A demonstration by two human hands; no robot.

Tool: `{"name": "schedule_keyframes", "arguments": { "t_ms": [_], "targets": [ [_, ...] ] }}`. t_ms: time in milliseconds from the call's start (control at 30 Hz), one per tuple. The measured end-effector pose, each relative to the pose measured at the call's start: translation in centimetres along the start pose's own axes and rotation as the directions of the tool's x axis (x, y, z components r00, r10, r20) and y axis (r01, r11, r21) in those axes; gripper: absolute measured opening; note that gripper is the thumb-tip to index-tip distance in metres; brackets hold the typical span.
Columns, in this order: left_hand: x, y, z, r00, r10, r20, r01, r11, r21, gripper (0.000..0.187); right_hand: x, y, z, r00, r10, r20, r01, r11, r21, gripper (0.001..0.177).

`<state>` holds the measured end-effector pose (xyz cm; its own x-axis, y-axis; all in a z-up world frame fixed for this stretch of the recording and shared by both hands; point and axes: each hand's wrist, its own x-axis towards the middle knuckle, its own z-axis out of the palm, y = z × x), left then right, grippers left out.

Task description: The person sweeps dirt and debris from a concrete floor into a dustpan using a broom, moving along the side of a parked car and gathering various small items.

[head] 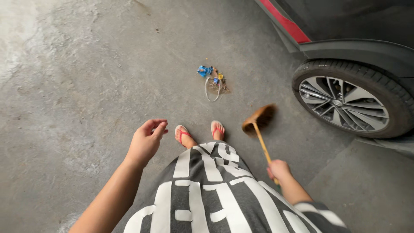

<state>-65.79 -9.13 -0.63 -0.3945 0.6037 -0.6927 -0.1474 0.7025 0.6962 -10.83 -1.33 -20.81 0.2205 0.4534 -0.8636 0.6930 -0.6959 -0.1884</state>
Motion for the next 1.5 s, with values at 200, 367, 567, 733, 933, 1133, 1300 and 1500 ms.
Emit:
{"name": "schedule_keyframes", "arguments": {
  "t_ms": [200,367,567,733,933,1133,1300,1500],
  "targets": [
    [-1.6,-4.0,-3.8,0.995,-0.028,-0.094,0.022,0.998,-0.063,0.033,3.9,-10.6,8.9,0.989,0.055,0.139,-0.101,0.93,0.354,0.008],
    [-2.5,-5.9,-5.3,0.99,-0.084,-0.115,0.068,0.989,-0.131,0.032,3.9,-20.1,12.9,0.952,-0.076,0.295,-0.056,0.907,0.417,0.011],
    [-3.3,-6.4,-7.0,0.978,-0.135,-0.156,0.115,0.984,-0.134,0.032,2.2,-32.5,16.9,0.913,-0.102,0.395,-0.122,0.856,0.502,0.019],
    [-3.0,-6.2,-7.6,0.972,-0.136,-0.191,0.107,0.982,-0.154,0.033,-3.6,-35.8,14.6,0.939,-0.264,0.219,0.185,0.928,0.324,0.017],
    [-0.6,-4.3,-6.2,0.984,-0.114,-0.139,0.088,0.98,-0.179,0.033,-10.6,-28.9,4.9,0.95,-0.299,0.096,0.307,0.948,-0.088,0.027],
    [3.8,0.4,-3.0,0.992,-0.046,-0.114,0.025,0.983,-0.182,0.033,-11.4,-23.0,-2.2,0.971,-0.217,0.097,0.216,0.976,0.015,0.036],
    [6.9,5.3,-1.0,0.998,-0.049,-0.049,0.043,0.991,-0.124,0.033,-9.2,-20.6,-6.8,0.991,-0.102,0.084,0.093,0.991,0.101,0.036],
    [9.8,9.6,0.1,0.995,0.043,-0.093,-0.051,0.995,-0.085,0.033,-5.2,-18.3,-10.8,0.989,-0.145,0.005,0.144,0.983,-0.113,0.038]
  ]
}}
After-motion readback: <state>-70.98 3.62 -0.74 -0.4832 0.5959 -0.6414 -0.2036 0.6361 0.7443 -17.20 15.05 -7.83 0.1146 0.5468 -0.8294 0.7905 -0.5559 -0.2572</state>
